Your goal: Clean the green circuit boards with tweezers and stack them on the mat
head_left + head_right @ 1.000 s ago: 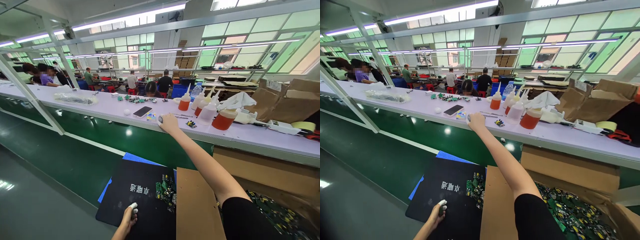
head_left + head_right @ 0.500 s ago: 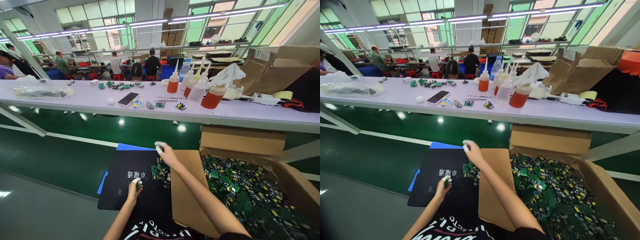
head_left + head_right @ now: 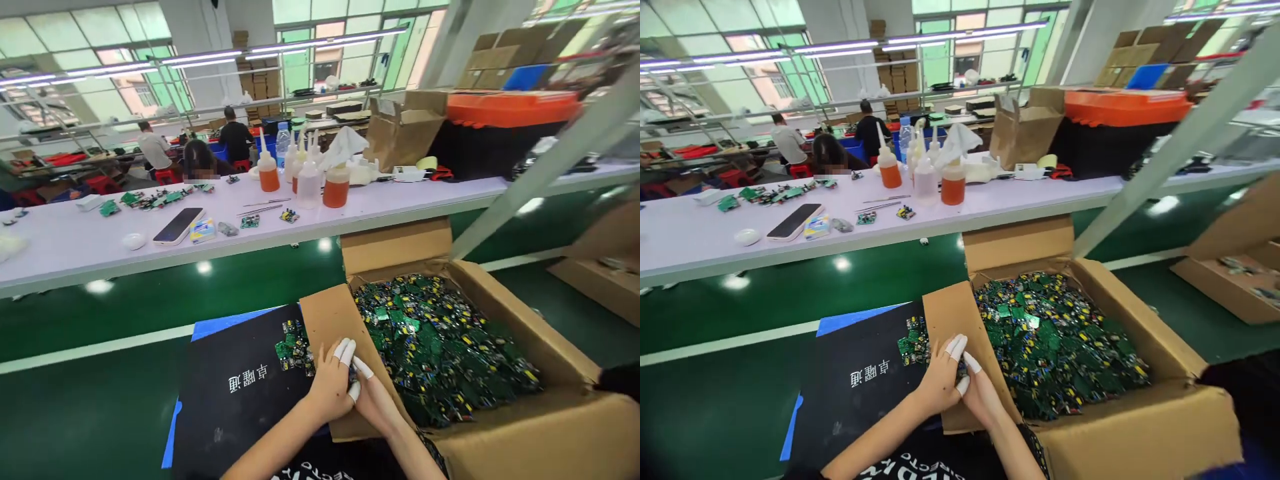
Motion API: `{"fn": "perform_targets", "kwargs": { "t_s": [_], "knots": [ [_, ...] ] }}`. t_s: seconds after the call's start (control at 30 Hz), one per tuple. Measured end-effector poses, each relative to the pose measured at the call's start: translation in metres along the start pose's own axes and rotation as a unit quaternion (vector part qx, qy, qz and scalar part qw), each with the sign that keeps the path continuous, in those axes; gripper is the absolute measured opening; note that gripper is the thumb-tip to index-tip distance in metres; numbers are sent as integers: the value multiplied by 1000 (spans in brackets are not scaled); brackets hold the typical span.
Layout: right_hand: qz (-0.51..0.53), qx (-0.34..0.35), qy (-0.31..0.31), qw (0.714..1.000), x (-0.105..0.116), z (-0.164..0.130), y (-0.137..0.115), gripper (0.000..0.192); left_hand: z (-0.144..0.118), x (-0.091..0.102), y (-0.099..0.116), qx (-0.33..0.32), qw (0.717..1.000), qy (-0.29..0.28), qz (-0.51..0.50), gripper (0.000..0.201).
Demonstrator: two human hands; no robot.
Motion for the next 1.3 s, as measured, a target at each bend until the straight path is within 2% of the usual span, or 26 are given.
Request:
{"fn": "perform_targets", "kwargs": {
  "t_s": [0.07,0.13,0.27,0.37,0.47,0.57,0.67,0.73,0.8,0.87,1.07,1.17,1.3],
  "knots": [
    [46,24,37,998,21,-2,-13,30,2,1,-2,-10,999,-2,41,80],
    [83,49,66,993,43,-9,-25,26,4,19,-20,12,996,32,86,75],
    [114,96,98,984,75,-29,-43,35,0,73,-79,118,967,114,194,78],
    [88,104,93,986,76,-39,-46,43,-5,91,-118,183,945,84,260,86],
    [16,68,47,996,52,-41,-33,49,1,88,-139,196,932,7,305,89],
    [-102,-13,-25,994,13,-37,5,51,21,79,-146,181,922,-58,337,84],
    [-245,-91,-60,963,-18,-25,58,43,47,71,-147,161,914,-100,359,72],
    [-335,-111,-41,935,-29,-10,89,52,62,64,-145,148,910,-121,368,64],
    [-411,-97,15,906,-31,10,108,50,72,58,-144,142,906,-129,377,56],
    [-464,-67,80,880,-28,29,117,45,77,52,-144,145,903,-121,386,52],
    [-512,23,221,830,-1,61,114,37,60,41,-150,129,906,-103,390,47],
    [-518,87,253,813,8,68,109,38,47,43,-154,118,909,-94,387,44],
    [-527,176,234,798,6,77,106,41,30,47,-160,112,912,-82,386,42]
  ]
}}
Point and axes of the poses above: each hand's wrist, its own z-axis towards the middle knuckle, its own x-axis out of the back of the hand, y = z × x, the point moved 6 cm from there along z, towards the middle knuckle, and after that the axes turned 2 degrees about y, right-handed, at the moved point
